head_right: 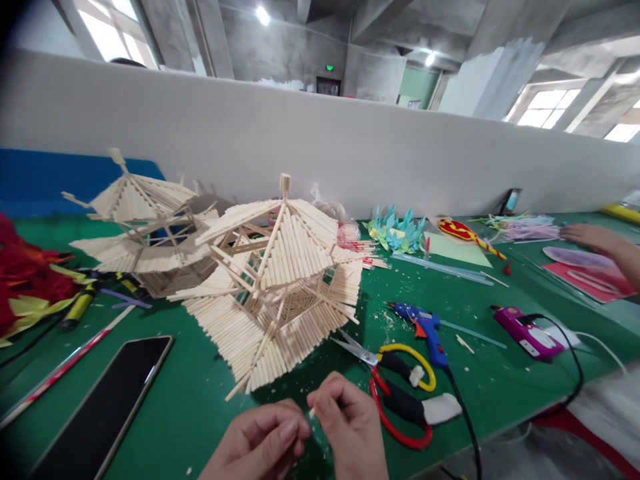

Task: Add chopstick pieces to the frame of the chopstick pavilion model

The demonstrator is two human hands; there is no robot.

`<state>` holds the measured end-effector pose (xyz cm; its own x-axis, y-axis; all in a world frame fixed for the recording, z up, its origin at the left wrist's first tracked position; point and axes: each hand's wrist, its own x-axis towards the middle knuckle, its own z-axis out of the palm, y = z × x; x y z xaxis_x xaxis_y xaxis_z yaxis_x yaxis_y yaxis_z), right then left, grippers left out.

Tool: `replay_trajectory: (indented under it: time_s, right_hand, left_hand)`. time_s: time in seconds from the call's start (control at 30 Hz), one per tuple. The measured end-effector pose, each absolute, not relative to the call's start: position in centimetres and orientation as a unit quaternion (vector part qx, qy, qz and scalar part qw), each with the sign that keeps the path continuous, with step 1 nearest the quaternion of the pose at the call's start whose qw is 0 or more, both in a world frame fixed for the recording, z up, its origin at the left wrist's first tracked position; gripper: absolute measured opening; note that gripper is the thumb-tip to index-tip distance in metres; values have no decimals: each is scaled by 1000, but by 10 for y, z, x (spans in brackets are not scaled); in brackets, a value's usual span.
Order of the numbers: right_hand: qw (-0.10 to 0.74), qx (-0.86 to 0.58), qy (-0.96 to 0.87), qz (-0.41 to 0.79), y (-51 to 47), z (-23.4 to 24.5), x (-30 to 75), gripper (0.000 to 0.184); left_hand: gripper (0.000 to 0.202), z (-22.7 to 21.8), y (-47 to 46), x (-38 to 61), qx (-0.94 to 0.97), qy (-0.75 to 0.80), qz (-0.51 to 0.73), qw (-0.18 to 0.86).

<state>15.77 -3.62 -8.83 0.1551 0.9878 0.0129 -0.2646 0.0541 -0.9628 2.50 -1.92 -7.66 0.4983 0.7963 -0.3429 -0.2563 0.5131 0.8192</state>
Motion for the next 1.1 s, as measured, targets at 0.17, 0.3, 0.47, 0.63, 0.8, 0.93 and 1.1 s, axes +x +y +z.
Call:
replay_trajectory:
  time_s: [0.17,0.3,0.47,0.63,0.8,0.93,1.1]
  right_hand:
    - [611,-453,-395,515,-37,-81,159,25]
    - [589,-458,-499,441,-38,-77,163,14]
    - [603,-488,-469,423,-37,-75,165,20]
    - [573,-483,-538,388,-38,-68,173,12]
    - [502,-475,-632,349,-38,-60,179,11]
    - [494,-487,-671,262,-34,-54,179,9]
    - [443,-471,-732,214,-31,-43,183,9]
  left_hand:
    - [36,-72,-20,31,364,380,340,780]
    - [33,-63,-23,35,344,399,359,771]
    - [34,-59,-23,34,344,411,354,767]
    - [36,-61,-21,32,359,409,349,763]
    - [38,-57,-18,32,395,396,338,757]
    - [36,-49,-13,27,490,401,324,703]
    - [32,-39,-8,21,637,395,293,594]
